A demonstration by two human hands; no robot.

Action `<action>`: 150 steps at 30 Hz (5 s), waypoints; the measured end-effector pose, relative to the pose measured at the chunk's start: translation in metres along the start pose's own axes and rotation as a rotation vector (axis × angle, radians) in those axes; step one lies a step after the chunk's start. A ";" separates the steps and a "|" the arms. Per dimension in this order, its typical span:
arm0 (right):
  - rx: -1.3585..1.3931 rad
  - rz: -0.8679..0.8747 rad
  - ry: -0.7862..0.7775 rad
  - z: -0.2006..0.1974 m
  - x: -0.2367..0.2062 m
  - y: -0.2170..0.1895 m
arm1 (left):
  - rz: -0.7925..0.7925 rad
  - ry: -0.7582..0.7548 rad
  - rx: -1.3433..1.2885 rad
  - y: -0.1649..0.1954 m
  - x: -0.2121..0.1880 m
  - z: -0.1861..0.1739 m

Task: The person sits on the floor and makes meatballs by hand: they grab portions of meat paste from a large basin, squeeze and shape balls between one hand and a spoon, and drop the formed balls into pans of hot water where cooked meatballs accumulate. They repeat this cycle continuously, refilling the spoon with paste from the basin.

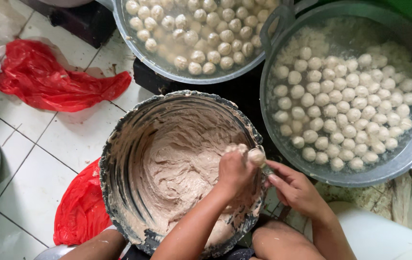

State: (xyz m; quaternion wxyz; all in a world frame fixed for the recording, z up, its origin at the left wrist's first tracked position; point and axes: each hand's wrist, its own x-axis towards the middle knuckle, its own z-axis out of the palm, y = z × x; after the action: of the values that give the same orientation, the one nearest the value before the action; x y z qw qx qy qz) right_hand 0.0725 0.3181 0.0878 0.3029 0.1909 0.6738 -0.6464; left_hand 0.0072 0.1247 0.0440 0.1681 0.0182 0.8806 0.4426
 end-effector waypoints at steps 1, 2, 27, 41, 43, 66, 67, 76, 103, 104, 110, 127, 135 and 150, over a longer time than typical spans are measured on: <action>-0.014 -0.023 0.006 -0.005 0.000 -0.002 | -0.126 -0.066 0.066 -0.001 0.009 -0.002; -0.149 -0.011 0.127 -0.010 -0.001 -0.004 | -0.099 0.074 0.159 -0.008 0.019 -0.008; -0.331 -0.079 0.215 0.000 0.000 -0.012 | 0.374 0.278 -0.196 -0.020 0.004 0.002; -0.090 -0.016 0.068 0.003 -0.013 -0.020 | 0.144 0.222 0.160 -0.024 0.004 0.010; -0.301 -0.028 0.216 -0.006 -0.014 -0.024 | 0.095 0.251 0.231 -0.024 0.004 0.008; -0.006 0.045 -0.038 0.015 -0.012 0.001 | 0.257 0.179 -0.075 -0.027 -0.014 0.021; -0.002 0.047 -0.046 0.013 -0.012 0.000 | 0.217 0.163 0.019 -0.028 -0.012 0.020; -0.457 -0.069 0.464 -0.024 -0.017 -0.020 | 0.291 0.376 0.040 -0.029 -0.013 0.011; -0.108 -0.074 -0.071 -0.003 0.009 -0.027 | -0.456 -0.150 0.553 -0.038 0.027 -0.041; -0.095 -0.064 0.001 -0.007 0.012 -0.030 | -0.544 -0.155 0.558 -0.059 0.036 -0.057; -0.452 -0.100 0.432 -0.024 0.031 -0.045 | -0.509 0.230 0.333 -0.143 0.040 -0.080; -0.240 -0.063 0.357 -0.007 -0.004 -0.049 | 0.333 0.285 -0.177 -0.016 -0.003 -0.002; -0.440 -0.405 0.098 0.022 -0.018 -0.036 | 0.371 0.301 -0.110 -0.014 -0.006 0.002; -0.490 -0.143 0.573 -0.014 -0.010 -0.056 | 0.373 0.382 -0.110 -0.022 -0.005 0.005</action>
State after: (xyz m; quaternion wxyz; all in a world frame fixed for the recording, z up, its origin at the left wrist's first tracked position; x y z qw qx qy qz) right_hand 0.0412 0.3284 0.1367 0.0932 0.2382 0.8774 -0.4059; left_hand 0.0155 0.1143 0.0256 -0.0846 0.0870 0.8525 0.5085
